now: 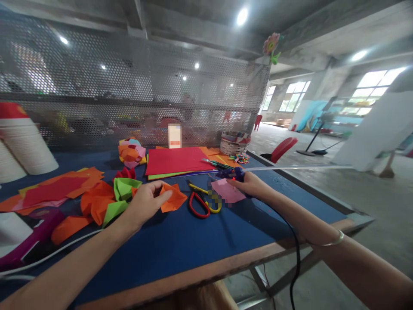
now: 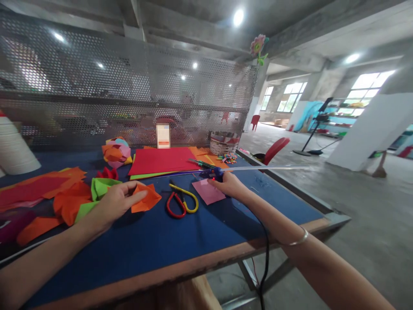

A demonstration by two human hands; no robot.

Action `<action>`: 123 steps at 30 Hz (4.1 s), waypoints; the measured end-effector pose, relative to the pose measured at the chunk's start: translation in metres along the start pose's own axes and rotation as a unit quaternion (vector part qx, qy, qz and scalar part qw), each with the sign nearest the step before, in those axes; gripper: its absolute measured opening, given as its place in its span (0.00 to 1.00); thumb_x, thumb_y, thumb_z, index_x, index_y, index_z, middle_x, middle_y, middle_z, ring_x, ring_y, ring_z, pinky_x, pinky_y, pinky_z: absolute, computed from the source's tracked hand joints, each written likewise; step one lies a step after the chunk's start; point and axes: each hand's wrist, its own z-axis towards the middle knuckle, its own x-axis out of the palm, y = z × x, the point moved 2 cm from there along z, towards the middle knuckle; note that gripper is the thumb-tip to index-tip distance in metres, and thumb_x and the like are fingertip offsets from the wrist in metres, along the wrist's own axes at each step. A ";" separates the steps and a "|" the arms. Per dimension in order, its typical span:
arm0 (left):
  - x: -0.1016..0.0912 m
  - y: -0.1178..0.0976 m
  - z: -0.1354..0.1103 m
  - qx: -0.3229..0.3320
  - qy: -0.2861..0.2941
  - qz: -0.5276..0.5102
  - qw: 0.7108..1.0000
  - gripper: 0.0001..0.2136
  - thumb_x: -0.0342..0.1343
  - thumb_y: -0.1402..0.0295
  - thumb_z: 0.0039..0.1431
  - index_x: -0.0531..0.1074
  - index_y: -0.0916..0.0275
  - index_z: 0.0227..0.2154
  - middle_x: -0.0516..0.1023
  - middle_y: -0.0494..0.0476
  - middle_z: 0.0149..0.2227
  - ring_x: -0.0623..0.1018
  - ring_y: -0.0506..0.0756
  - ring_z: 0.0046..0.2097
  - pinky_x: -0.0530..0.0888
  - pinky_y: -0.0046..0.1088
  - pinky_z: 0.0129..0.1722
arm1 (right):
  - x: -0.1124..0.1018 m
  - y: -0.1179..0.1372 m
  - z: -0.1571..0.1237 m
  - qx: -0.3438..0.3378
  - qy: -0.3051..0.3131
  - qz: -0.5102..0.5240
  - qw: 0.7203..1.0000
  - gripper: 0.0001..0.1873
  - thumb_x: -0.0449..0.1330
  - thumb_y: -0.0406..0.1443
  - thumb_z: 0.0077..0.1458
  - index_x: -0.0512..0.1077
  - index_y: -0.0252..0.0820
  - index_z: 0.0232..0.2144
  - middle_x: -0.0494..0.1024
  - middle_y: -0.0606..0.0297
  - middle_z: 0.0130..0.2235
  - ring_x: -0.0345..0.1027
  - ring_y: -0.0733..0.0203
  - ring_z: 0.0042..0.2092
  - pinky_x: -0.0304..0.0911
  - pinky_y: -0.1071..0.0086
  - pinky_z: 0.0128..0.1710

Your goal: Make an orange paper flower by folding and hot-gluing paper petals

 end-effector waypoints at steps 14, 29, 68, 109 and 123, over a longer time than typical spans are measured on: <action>-0.011 0.003 0.005 0.004 -0.054 0.044 0.998 0.12 0.61 0.59 0.44 0.76 0.63 0.27 0.81 0.53 0.26 0.77 0.54 0.29 0.73 0.28 0.30 | 0.035 0.108 -0.035 -0.404 -0.015 0.020 0.914 0.11 0.57 0.42 0.60 0.70 0.40 0.33 0.73 0.61 0.34 0.65 0.61 0.35 0.61 0.67 0.37; -0.009 0.003 0.006 0.013 -0.033 0.056 0.998 0.13 0.60 0.58 0.43 0.76 0.63 0.29 0.82 0.57 0.30 0.79 0.57 0.32 0.75 0.31 0.33 | 0.042 0.101 -0.040 -0.400 0.013 -0.027 0.916 0.13 0.55 0.43 0.62 0.67 0.41 0.30 0.72 0.64 0.32 0.63 0.62 0.34 0.59 0.68 0.35; -0.010 -0.001 0.006 0.015 -0.036 0.066 0.997 0.14 0.62 0.59 0.42 0.77 0.63 0.31 0.83 0.57 0.31 0.80 0.58 0.32 0.75 0.31 0.33 | 0.042 0.097 -0.041 -0.386 0.013 -0.041 0.921 0.15 0.55 0.44 0.62 0.68 0.40 0.29 0.73 0.62 0.32 0.64 0.62 0.34 0.59 0.68 0.36; -0.010 0.004 0.007 0.026 -0.001 0.081 0.996 0.17 0.62 0.56 0.46 0.78 0.62 0.35 0.83 0.57 0.34 0.80 0.58 0.34 0.75 0.30 0.33 | 0.040 0.096 -0.043 -0.380 0.021 -0.049 0.924 0.16 0.54 0.44 0.62 0.66 0.41 0.27 0.72 0.63 0.30 0.63 0.62 0.33 0.58 0.68 0.35; -0.015 0.004 0.008 0.014 -0.046 0.086 0.995 0.13 0.60 0.58 0.45 0.77 0.62 0.30 0.82 0.55 0.30 0.79 0.58 0.33 0.73 0.30 0.33 | 0.010 0.025 -0.017 -0.082 -0.017 0.078 0.993 0.23 0.56 0.53 0.53 0.75 0.39 0.30 0.76 0.62 0.28 0.68 0.58 0.32 0.64 0.66 0.33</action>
